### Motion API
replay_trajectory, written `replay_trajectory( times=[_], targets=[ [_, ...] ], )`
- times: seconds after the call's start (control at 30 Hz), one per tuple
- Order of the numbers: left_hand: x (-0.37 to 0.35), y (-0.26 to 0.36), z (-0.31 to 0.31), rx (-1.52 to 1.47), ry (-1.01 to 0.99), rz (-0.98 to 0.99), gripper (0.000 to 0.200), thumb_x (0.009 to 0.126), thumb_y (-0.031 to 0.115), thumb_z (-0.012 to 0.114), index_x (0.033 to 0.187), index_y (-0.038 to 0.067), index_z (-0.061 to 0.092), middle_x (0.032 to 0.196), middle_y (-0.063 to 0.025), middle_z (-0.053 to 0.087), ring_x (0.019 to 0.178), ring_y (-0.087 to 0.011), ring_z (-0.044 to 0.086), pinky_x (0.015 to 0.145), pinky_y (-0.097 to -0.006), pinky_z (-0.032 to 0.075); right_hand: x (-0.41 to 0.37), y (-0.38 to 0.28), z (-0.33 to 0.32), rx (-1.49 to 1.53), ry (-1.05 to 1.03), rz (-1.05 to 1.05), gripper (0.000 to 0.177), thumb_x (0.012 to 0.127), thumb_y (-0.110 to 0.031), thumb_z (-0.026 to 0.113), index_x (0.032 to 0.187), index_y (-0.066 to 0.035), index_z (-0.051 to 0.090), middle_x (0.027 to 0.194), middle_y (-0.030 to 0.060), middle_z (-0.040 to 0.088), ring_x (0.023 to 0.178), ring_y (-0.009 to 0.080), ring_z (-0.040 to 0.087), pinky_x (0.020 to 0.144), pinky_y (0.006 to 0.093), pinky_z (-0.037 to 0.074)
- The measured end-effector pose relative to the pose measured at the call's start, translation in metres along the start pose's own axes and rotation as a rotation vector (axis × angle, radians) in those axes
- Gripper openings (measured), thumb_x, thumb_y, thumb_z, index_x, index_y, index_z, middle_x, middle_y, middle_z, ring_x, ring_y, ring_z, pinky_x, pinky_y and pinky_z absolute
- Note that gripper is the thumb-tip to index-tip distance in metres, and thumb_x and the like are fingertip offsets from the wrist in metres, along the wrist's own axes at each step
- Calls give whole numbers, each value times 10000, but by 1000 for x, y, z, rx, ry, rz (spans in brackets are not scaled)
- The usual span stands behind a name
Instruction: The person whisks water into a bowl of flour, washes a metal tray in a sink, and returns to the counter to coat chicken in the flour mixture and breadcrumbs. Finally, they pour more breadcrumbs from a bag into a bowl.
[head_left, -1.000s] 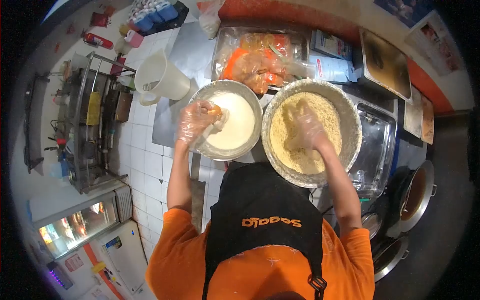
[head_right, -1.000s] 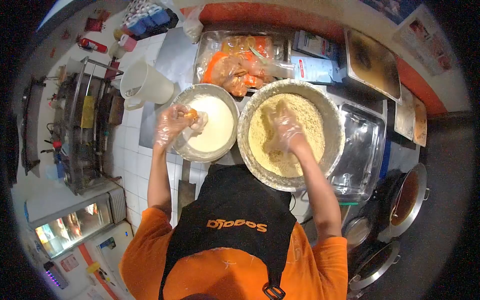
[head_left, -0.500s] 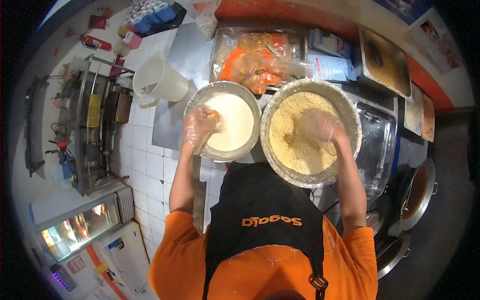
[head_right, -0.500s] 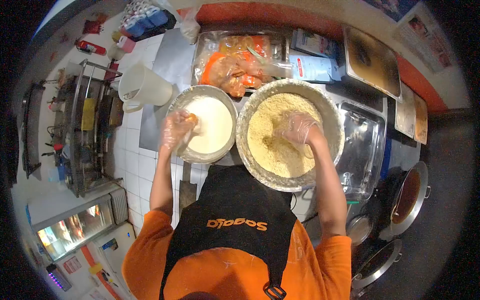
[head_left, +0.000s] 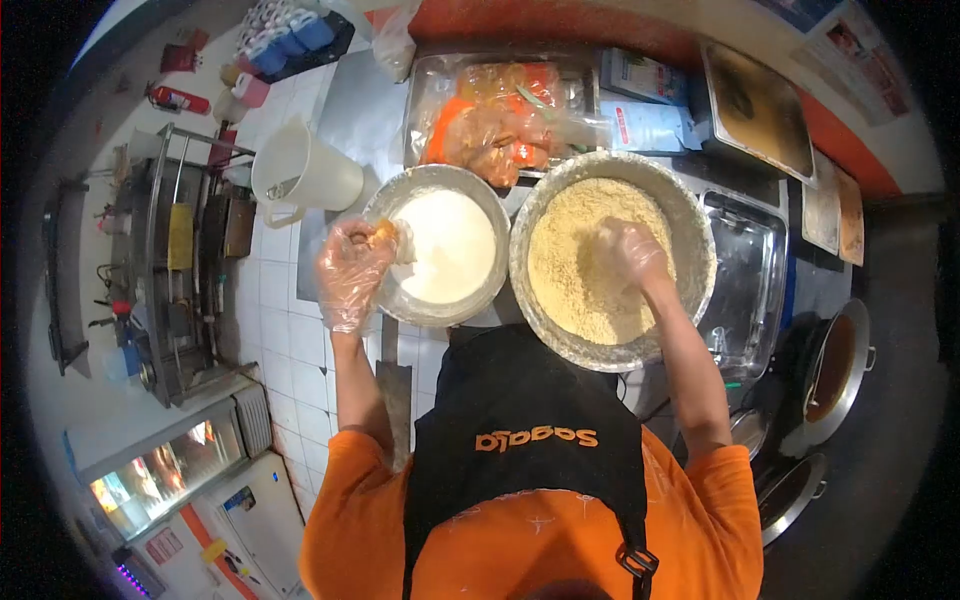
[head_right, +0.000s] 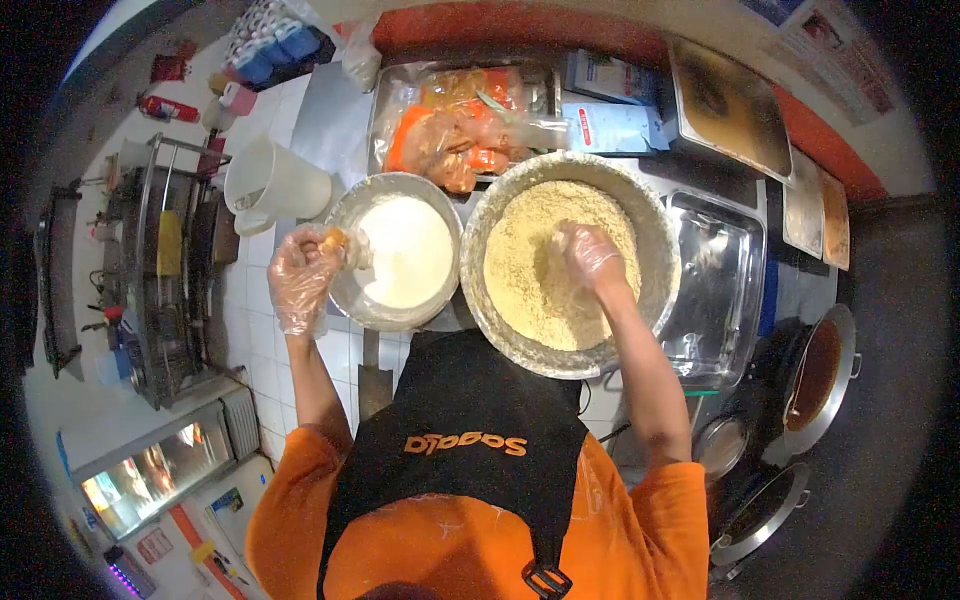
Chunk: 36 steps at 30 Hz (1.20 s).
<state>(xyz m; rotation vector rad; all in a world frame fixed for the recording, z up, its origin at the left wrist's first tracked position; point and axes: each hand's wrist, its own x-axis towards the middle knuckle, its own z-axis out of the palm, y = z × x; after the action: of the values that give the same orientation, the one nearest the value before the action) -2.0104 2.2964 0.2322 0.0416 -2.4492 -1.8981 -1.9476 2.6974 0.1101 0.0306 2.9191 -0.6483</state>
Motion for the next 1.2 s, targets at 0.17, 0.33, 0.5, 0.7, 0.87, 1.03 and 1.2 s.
replay_trajectory(
  times=[0.17, 0.33, 0.5, 0.7, 0.87, 1.03, 1.2],
  targets=[
    [0, -4, -8, 163, 36, 78, 252, 794, -14, 782, 1004, 9, 644, 935, -25, 655, 831, -93, 608, 740, -253, 521, 12, -12, -49, -72, -86, 43, 481, 921, -413, 538, 1186, -15, 590, 935, 238, 694, 890, 389, 691, 793, 482, 554],
    [-1, -2, -4, 97, 27, 26, 261, 796, 2, 792, 1017, 3, 654, 944, -29, 668, 828, -99, 624, 748, -254, 526, 3, 10, -10, -15, -212, -143, 728, 869, -365, 618, 1461, -4, 396, 1152, 298, 627, 925, 416, 676, 840, 481, 537],
    [7, -14, -2, 35, 14, 34, 266, 797, 4, 789, 1028, 4, 657, 923, -26, 666, 813, -100, 624, 741, -257, 528, -15, -28, 28, -506, 23, 16, 701, 837, -283, 668, 1436, 13, 455, 1151, 277, 635, 958, 384, 679, 857, 417, 534],
    [12, -29, -1, 236, -2, 29, 261, 785, 44, 779, 1017, 1, 668, 879, -35, 669, 801, -105, 621, 737, -267, 529, 15, 5, 11, -55, -208, 52, 182, 841, -132, 650, 963, -8, 704, 1010, 236, 680, 1015, 361, 664, 853, 424, 536],
    [11, -13, 8, 508, -36, 92, 272, 778, 78, 796, 1011, 0, 679, 866, -52, 680, 802, -104, 613, 732, -271, 524, 15, -48, -8, -127, -13, -135, 936, 703, -289, 832, 1511, -90, 405, 1551, 273, 348, 1402, 476, 376, 1038, 594, 453],
    [6, 4, 6, 316, -17, 106, 271, 765, 69, 815, 993, 1, 687, 887, -51, 688, 794, -110, 617, 725, -275, 523, 21, -91, -1, -66, -315, 95, 1332, 519, -402, 940, 1606, -257, 184, 1650, 258, 19, 1461, 543, 193, 1114, 645, 344],
    [6, 21, 12, 384, 5, 137, 262, 767, 90, 815, 979, 1, 690, 853, -58, 690, 770, -114, 621, 718, -281, 526, 24, -87, 2, -75, -334, 147, 1082, 678, -322, 860, 1579, -230, 268, 1646, 240, 93, 1405, 517, 342, 1082, 560, 431]
  ],
)
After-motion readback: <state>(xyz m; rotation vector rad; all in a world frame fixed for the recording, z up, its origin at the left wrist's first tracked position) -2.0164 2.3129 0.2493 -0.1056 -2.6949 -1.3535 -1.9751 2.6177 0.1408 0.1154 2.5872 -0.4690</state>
